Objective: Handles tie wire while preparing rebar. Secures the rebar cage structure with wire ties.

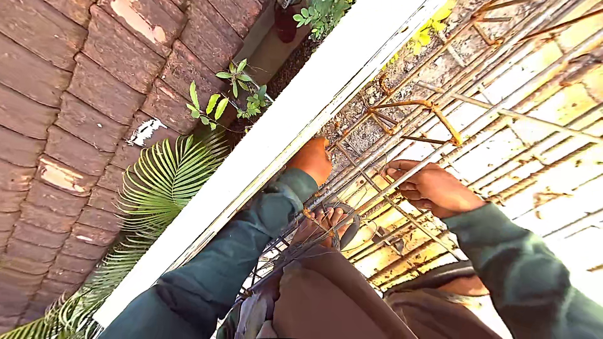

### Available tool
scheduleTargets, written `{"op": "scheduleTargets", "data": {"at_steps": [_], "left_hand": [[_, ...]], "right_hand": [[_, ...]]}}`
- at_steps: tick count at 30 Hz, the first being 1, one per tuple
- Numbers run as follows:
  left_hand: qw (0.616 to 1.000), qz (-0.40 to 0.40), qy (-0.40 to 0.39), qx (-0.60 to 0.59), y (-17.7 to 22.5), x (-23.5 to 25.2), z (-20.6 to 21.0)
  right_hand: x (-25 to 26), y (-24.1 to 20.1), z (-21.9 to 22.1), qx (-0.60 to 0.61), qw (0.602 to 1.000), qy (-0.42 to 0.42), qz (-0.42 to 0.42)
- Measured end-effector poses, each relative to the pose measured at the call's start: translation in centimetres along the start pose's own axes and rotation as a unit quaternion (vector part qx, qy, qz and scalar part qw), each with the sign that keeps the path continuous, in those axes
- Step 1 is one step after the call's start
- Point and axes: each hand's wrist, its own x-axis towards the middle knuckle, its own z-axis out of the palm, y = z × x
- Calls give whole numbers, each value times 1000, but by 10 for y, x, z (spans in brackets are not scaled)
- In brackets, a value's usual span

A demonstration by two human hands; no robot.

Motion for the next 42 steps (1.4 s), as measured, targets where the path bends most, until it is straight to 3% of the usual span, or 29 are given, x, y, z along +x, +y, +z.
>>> {"op": "scheduleTargets", "data": {"at_steps": [4,7,8,9,10,11,12,17,21,25,27,30,34,36,39,42], "left_hand": [[1000,10,5,7,0,4,-3],[1000,2,-7,8,1,7,-5],[1000,6,-15,7,-3,15,-6],[1000,14,-17,9,-11,29,-3],[1000,25,-1,11,-24,49,4],[999,32,9,10,-32,63,9],[999,35,16,6,-35,69,11],[1000,-14,-13,-21,-5,19,-6],[999,29,16,16,-29,55,8],[993,-24,-98,66,4,7,-3],[998,39,-3,52,-21,35,12],[998,23,6,51,-33,70,10],[999,10,5,52,-31,69,9],[998,3,-1,55,-29,67,9],[998,2,6,68,-31,67,9],[996,12,9,85,-32,70,11]], "right_hand": [[5,-8,-9,4,999,-36,22],[-8,-18,-10,69,989,-129,0],[-27,-38,5,75,990,-115,35],[-50,-76,47,34,983,73,165],[-48,-74,47,43,984,53,164],[-22,-39,15,90,987,-122,59],[-1,-19,6,97,984,-146,27],[5,-19,2,-29,997,-57,45],[-3,-31,-8,-78,992,0,96],[-5,-43,-1,-180,982,-6,58],[-6,-46,10,-219,975,8,30],[0,-40,6,-145,988,-23,53],[10,-22,-4,13,988,-127,92],[14,-15,-6,61,983,-141,103],[15,-16,-1,49,985,-129,100],[10,-16,4,-75,994,-64,38]]}}
